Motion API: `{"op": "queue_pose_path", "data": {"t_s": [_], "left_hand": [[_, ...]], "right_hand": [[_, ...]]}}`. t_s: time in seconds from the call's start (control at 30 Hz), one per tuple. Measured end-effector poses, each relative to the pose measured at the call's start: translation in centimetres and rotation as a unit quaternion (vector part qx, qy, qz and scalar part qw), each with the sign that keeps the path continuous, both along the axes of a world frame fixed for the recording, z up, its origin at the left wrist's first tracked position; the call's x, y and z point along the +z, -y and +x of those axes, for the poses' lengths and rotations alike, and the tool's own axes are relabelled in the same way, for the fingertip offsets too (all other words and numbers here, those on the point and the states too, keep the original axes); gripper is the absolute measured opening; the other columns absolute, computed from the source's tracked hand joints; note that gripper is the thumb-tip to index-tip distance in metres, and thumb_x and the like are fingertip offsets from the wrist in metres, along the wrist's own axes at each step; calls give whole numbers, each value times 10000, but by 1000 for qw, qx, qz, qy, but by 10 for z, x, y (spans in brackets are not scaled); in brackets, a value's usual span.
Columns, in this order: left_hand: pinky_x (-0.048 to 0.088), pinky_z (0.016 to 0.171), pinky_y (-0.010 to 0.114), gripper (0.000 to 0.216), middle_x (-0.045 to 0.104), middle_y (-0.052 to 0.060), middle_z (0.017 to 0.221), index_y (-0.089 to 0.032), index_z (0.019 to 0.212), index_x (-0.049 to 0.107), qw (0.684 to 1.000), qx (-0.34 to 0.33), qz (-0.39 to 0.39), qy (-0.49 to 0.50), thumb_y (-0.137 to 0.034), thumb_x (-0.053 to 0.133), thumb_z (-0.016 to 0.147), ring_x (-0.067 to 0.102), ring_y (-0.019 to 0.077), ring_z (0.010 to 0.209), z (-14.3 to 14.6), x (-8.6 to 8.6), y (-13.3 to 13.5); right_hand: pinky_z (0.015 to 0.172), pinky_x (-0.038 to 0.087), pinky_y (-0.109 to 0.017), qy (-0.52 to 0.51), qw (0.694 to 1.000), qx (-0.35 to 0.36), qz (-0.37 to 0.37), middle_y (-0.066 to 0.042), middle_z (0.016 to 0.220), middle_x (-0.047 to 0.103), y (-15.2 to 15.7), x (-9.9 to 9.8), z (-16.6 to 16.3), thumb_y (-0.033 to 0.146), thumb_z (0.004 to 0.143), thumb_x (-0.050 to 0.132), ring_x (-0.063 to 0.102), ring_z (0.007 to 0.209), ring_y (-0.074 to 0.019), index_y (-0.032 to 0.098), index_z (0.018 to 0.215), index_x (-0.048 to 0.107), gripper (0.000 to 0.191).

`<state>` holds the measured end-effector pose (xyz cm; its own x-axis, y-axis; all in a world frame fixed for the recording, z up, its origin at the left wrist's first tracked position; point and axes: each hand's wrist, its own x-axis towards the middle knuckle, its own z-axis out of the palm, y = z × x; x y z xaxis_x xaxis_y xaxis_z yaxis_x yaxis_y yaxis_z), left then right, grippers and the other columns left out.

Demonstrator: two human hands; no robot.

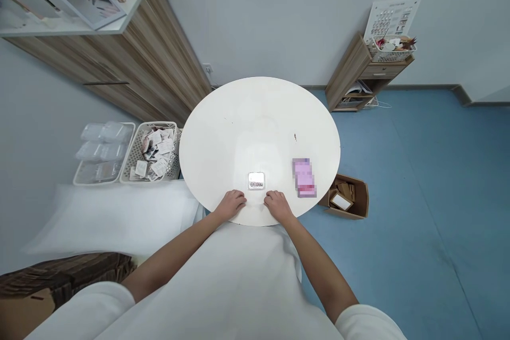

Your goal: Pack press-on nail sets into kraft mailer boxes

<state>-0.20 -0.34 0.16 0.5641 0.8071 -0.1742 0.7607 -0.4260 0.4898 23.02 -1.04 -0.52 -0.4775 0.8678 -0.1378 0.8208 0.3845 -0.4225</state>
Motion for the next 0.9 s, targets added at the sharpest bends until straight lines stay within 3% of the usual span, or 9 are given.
{"op": "queue_pose_path", "data": {"t_s": [0.17, 0.33, 0.53, 0.6, 0.67, 0.73, 0.8, 0.9], "left_hand": [[301, 887, 392, 417, 527, 67, 1056, -214, 1025, 528, 1000, 11, 20, 10, -454, 569, 686, 459, 226, 996, 0, 9, 3], [285, 908, 393, 219, 597, 34, 950, -217, 923, 563, 998, 59, 8, -19, -164, 461, 736, 526, 183, 902, -2, 11, -2], [403, 764, 290, 236, 642, 8, 899, -235, 910, 576, 989, 114, -92, 30, -189, 388, 775, 574, 165, 812, -5, 18, 3], [415, 722, 268, 235, 646, 4, 884, -241, 904, 581, 984, 124, -120, 38, -217, 381, 784, 579, 166, 802, -6, 20, 6], [419, 705, 261, 232, 647, 5, 878, -243, 901, 583, 980, 137, -138, 38, -232, 385, 781, 580, 169, 802, -8, 22, 6], [423, 700, 262, 233, 647, 5, 870, -242, 895, 587, 977, 147, -147, 38, -236, 387, 775, 579, 171, 798, -10, 23, 4], [426, 707, 271, 236, 644, 7, 876, -239, 889, 590, 977, 152, -144, 48, -228, 388, 766, 575, 174, 809, -11, 22, 0], [433, 718, 294, 240, 635, 21, 892, -222, 898, 585, 973, 180, -130, 66, -227, 381, 771, 569, 183, 828, -13, 20, -10]], "right_hand": [[737, 349, -300, -60, 993, -79, -64, -37, 865, 576, -1, 11, -3, 243, 862, 366, 495, 811, -164, 199, 813, 540, 186], [755, 354, -314, -91, 980, -139, -109, -16, 813, 579, -7, 27, 1, 262, 862, 324, 514, 765, -154, 205, 813, 522, 211], [805, 343, -333, -84, 988, -114, -65, -28, 848, 581, 10, 38, 3, 273, 866, 298, 519, 811, -158, 205, 864, 514, 226], [847, 324, -355, -88, 992, -78, -53, -46, 949, 575, 18, 38, 5, 351, 837, 378, 508, 904, -178, 208, 964, 499, 226], [887, 295, -384, -84, 995, -41, -43, -65, 1050, 553, 22, 36, 7, 421, 756, 505, 479, 994, -209, 211, 1050, 472, 363], [901, 279, -392, -68, 997, -24, -37, -67, 1063, 555, 19, 34, 10, 394, 734, 538, 478, 1013, -214, 214, 1028, 490, 348], [878, 302, -371, -62, 996, -45, -43, -49, 990, 587, 10, 32, 11, 321, 798, 449, 516, 947, -187, 217, 927, 529, 184], [762, 373, -312, -78, 987, -119, -70, -31, 877, 611, -9, 30, 10, 277, 855, 319, 555, 810, -160, 216, 840, 538, 228]]}}
